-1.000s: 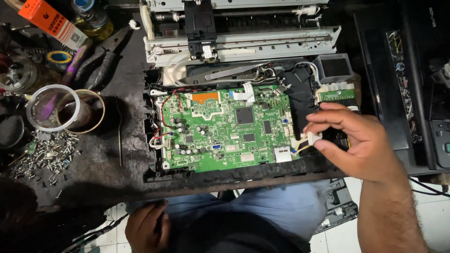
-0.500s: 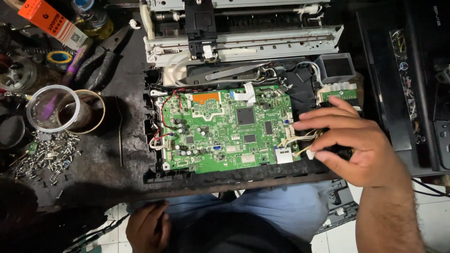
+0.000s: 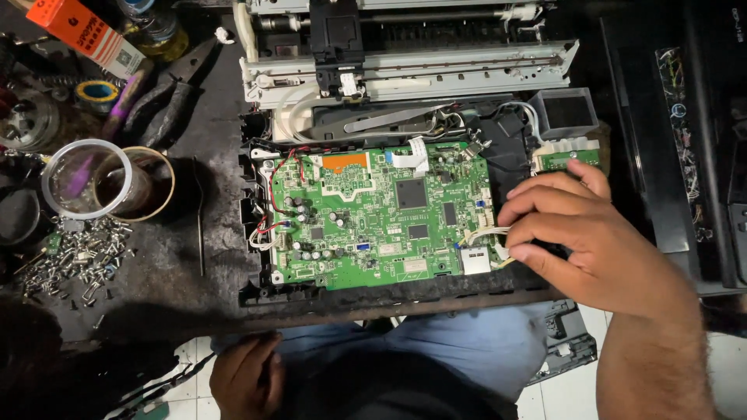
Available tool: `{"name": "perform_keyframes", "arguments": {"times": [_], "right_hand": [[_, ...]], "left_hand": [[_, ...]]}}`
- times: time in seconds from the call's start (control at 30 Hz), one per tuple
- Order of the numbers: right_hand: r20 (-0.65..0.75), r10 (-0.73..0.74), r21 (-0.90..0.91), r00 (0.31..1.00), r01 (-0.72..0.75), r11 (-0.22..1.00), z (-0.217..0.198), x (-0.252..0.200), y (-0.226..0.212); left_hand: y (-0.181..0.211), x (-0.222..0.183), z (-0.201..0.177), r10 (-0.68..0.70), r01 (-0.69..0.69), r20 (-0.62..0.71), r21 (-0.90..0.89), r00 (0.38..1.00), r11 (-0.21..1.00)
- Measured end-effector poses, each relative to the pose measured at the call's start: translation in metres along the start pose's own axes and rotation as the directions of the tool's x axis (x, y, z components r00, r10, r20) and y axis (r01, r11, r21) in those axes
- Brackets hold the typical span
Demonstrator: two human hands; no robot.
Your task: Disconnecting various electrical cables and removing the main circuit board from a printer assembly
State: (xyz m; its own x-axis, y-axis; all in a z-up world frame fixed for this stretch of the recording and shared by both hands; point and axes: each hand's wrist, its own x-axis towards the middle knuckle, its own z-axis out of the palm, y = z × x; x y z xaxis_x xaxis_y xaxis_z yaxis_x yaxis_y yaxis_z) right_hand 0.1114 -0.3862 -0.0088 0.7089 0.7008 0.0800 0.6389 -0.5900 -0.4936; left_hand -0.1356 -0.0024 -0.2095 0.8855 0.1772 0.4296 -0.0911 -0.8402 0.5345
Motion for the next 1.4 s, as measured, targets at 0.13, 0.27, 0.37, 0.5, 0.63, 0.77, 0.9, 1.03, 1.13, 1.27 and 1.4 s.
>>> {"name": "perform_keyframes", "arguments": {"times": [0.13,0.27,0.37,0.5,0.63,0.77,0.9,1.03,1.13,1.27,1.4], "right_hand": [[-0.005,-0.028,-0.022,1.0,0.028,0.999,0.001,0.0,0.002],[-0.056,0.03,0.004,0.998,-0.03,1.0,0.001,-0.005,0.003],[-0.103,0.061,-0.01,0.993,-0.062,0.998,-0.001,-0.003,-0.001],[-0.155,0.084,-0.061,0.984,-0.095,0.994,0.002,0.0,-0.007],[-0.164,0.138,-0.041,0.977,-0.147,0.988,0.002,0.005,-0.012],[-0.202,0.134,-0.054,0.97,-0.148,0.987,0.007,0.007,-0.009],[-0.246,0.069,-0.041,0.967,-0.082,0.996,0.011,0.01,-0.011],[-0.256,0.038,-0.045,0.966,-0.051,0.998,0.014,0.007,-0.009],[-0.274,0.003,-0.089,0.962,-0.028,0.996,0.017,0.008,-0.013],[-0.288,-0.01,-0.162,0.958,-0.038,0.986,0.018,0.012,-0.022],[-0.312,0.035,-0.197,0.95,-0.101,0.975,0.024,0.004,-0.022]], "left_hand": [[-0.001,-0.001,0.0,-0.018,0.019,0.006,-0.009,1.0,1.0],[-0.006,-0.005,0.002,-0.009,0.009,0.008,-0.002,1.0,1.0],[0.005,0.0,-0.003,-0.032,0.032,-0.001,0.006,0.999,0.999],[-0.003,-0.004,-0.001,-0.011,0.011,0.005,-0.008,1.0,1.0],[-0.018,-0.016,0.007,-0.007,0.006,0.018,0.053,1.0,0.999],[-0.015,-0.013,0.005,0.008,-0.008,-0.013,0.023,1.0,1.0],[-0.034,-0.032,0.013,0.019,-0.023,0.028,0.144,0.999,0.989],[-0.026,-0.021,0.009,0.031,-0.032,0.02,0.061,0.999,0.998],[-0.026,-0.019,0.009,0.042,-0.043,0.014,0.04,0.999,0.998],[-0.025,-0.014,0.008,0.081,-0.081,0.015,0.011,0.997,0.997],[-0.022,-0.012,0.007,0.052,-0.052,0.026,-0.012,0.998,0.999]]}}
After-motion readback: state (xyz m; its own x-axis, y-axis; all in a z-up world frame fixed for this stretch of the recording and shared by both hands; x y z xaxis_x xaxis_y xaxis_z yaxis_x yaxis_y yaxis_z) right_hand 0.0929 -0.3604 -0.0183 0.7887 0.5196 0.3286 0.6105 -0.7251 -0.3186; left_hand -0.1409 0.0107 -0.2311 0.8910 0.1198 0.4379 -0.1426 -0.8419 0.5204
